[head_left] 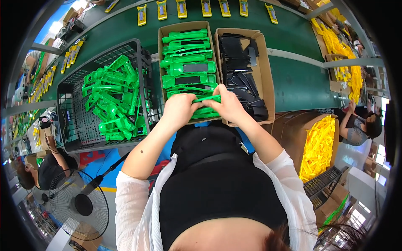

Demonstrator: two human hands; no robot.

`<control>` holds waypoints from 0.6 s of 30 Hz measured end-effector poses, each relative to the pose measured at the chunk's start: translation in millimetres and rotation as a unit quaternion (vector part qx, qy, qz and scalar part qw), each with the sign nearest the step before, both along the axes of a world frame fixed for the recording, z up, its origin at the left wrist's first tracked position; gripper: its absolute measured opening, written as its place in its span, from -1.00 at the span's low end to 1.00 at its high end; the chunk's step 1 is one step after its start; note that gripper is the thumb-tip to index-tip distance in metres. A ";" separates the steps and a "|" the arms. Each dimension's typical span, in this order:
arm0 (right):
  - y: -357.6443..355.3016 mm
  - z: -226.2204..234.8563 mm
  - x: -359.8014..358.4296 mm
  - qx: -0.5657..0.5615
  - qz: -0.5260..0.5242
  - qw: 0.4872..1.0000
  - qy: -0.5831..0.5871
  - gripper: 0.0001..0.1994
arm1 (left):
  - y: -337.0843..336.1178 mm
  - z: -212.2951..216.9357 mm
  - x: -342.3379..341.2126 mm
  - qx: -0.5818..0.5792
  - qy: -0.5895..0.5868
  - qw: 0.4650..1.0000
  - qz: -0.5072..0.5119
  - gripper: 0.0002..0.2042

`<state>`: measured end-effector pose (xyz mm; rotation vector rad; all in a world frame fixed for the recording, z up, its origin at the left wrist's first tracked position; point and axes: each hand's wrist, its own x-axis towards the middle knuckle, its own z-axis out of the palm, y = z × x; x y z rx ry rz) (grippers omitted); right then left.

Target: Assembling black components into green plastic flashlight housings at an assembly line station.

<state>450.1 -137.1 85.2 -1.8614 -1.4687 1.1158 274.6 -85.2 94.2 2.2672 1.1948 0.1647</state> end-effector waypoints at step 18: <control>-39.8 -84.8 100.6 0.066 -0.074 0.985 -0.145 -0.84 | 213.8 -109.5 51.5 0.145 0.117 0.980 -0.074 -0.46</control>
